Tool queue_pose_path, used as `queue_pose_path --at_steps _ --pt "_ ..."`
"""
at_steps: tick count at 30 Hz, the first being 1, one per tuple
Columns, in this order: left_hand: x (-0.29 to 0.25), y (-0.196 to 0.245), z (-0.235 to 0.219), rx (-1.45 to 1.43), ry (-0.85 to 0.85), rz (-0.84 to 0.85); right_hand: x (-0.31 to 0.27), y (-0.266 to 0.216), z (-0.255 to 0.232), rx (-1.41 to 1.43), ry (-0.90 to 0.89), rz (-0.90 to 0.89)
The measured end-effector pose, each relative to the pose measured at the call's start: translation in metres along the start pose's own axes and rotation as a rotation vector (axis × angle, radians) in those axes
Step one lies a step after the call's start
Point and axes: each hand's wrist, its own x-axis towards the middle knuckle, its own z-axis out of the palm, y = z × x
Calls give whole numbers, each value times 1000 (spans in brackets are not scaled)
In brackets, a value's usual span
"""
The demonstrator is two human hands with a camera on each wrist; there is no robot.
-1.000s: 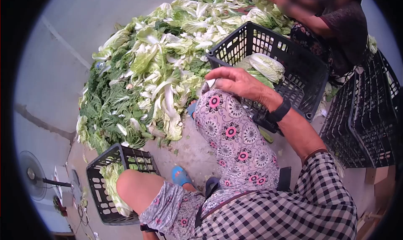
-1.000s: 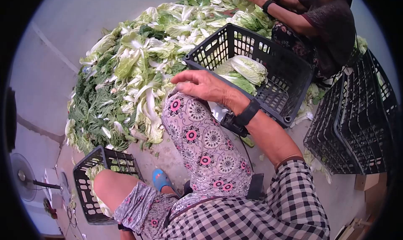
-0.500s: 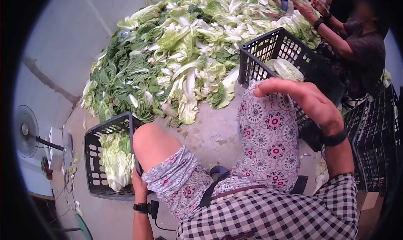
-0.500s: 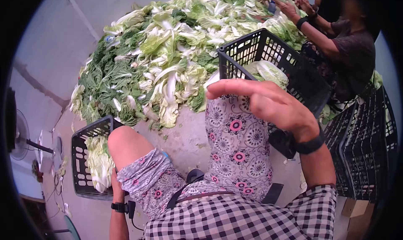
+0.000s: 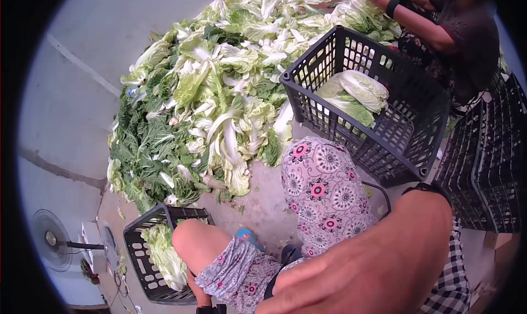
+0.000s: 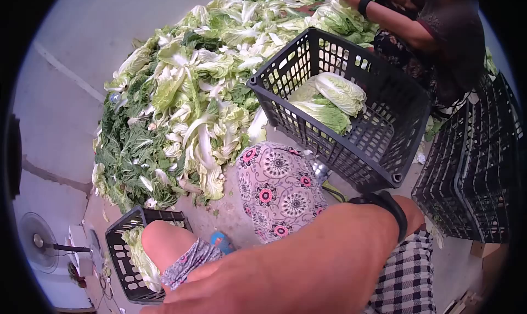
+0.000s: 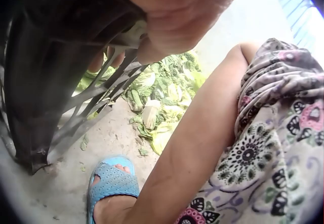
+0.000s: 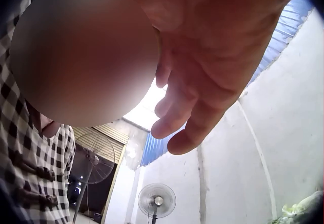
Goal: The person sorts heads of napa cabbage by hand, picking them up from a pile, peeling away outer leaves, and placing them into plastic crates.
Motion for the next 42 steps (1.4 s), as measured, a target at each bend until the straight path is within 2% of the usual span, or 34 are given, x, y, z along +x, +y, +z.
queue_pose_path --at_steps 1,2,4,5,7,9,10,11,14,16,17,19,20,22,24,25,27,29,31,33,34,38,40,41,42 --pt "-1 4 1 -9 -11 -21 -1 3 -2 -63 37 -2" --pt "-2 7 0 -13 -9 -33 -2 3 7 -82 164 5" --pt "-2 14 4 -26 -15 -55 4 8 -3 -153 196 9" --pt "-2 16 3 -40 -19 -71 7 9 -22 -202 113 12" --pt "-3 20 1 -85 -13 -107 4 18 -35 -360 97 -60" --pt "-2 11 -4 -307 13 -221 -5 31 -34 -501 181 -167" --pt "3 -6 -7 -570 46 -326 -8 35 -36 -537 196 -199" --pt "7 -20 -9 -513 28 -310 -10 34 -45 -506 147 -194" --pt "-4 4 -4 -276 41 -228 -2 21 -75 -287 -51 -30" --pt "-8 21 1 -186 49 -207 -2 25 -78 -249 -52 -64" --pt "-9 25 4 -164 55 -197 -4 40 -70 -313 23 -186" --pt "-11 28 8 -124 67 -187 -7 50 -59 -329 92 -267" --pt "-12 29 10 -113 74 -187 -8 49 -53 -278 83 -231" --pt "-13 31 11 -118 84 -179 -4 47 -62 -191 -129 -110" --pt "-14 30 13 -171 107 -185 3 52 -84 -49 -540 40" --pt "-14 32 15 -245 129 -190 5 61 -89 -102 -511 136" --pt "-10 41 14 -160 114 -174 1 83 -93 -164 -466 313" --pt "0 37 -6 456 -71 2 -12 96 -98 -371 -429 478" --pt "16 68 4 522 7 82 -27 109 -97 -411 -412 586" --pt "37 84 16 607 26 -22 -35 115 -91 -466 -431 631" --pt "41 72 20 685 93 -35 -37 117 -89 -502 -434 654" --pt "56 58 10 610 120 58 -48 114 -81 -515 -384 731" --pt "78 75 13 547 111 83 -48 112 -79 -505 -358 776" --pt "96 80 18 608 101 71 -45 111 -78 -512 -335 789" --pt "115 81 30 498 135 104 -44 111 -78 -504 -314 800"
